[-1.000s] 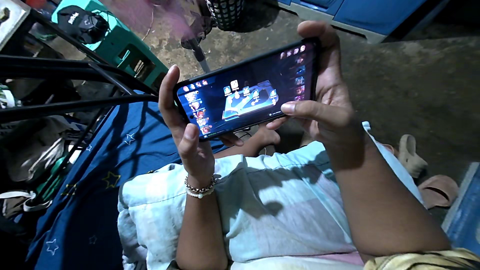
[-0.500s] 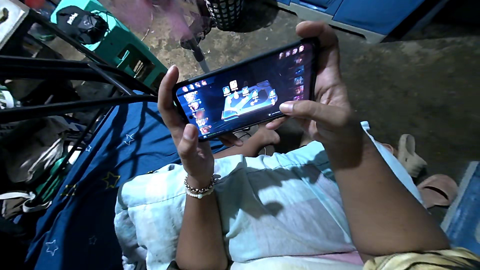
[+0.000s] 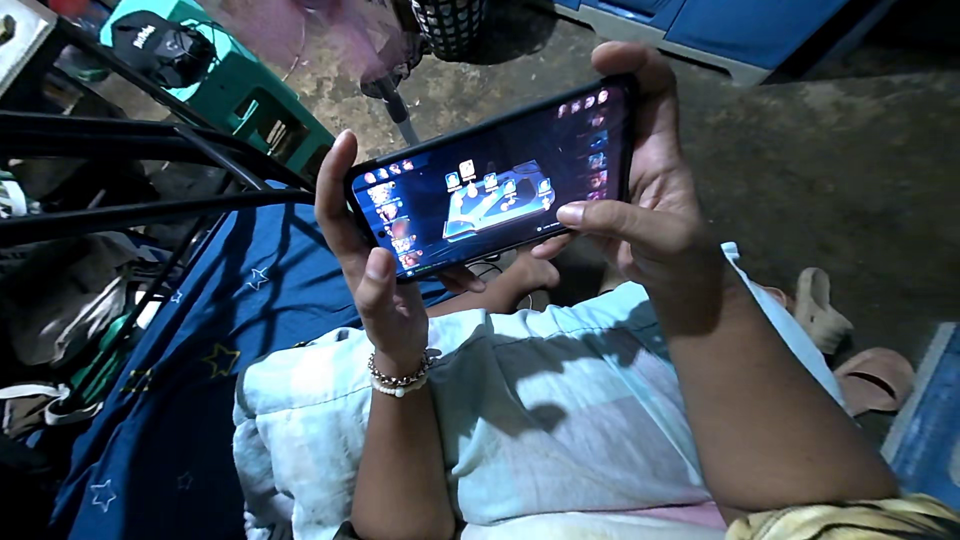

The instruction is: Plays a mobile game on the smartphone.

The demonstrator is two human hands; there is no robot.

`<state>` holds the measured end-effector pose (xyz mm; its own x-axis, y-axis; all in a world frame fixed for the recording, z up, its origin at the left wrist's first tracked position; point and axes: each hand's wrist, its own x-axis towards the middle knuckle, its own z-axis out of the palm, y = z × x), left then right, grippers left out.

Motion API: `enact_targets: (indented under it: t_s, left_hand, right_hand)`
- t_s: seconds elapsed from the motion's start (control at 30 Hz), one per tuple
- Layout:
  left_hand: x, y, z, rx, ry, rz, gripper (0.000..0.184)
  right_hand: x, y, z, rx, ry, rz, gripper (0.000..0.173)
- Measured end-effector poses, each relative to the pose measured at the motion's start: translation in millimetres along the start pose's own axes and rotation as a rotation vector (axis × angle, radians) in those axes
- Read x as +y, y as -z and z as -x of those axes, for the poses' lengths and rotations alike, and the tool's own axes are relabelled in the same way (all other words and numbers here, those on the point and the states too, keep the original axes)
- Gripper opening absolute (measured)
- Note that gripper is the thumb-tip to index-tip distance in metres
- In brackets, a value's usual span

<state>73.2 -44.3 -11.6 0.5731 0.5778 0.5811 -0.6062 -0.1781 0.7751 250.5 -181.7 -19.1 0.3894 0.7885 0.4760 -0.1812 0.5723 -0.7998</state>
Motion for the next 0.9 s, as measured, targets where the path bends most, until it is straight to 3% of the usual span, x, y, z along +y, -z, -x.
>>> enact_targets:
  t_s: [0.9]
  left_hand:
    - [0.3, -0.7, 0.3, 0.003, -0.007, -0.008, 0.069]
  right_hand:
    - [0.5, 0.2, 0.0, -0.012, -0.011, -0.034, 0.081]
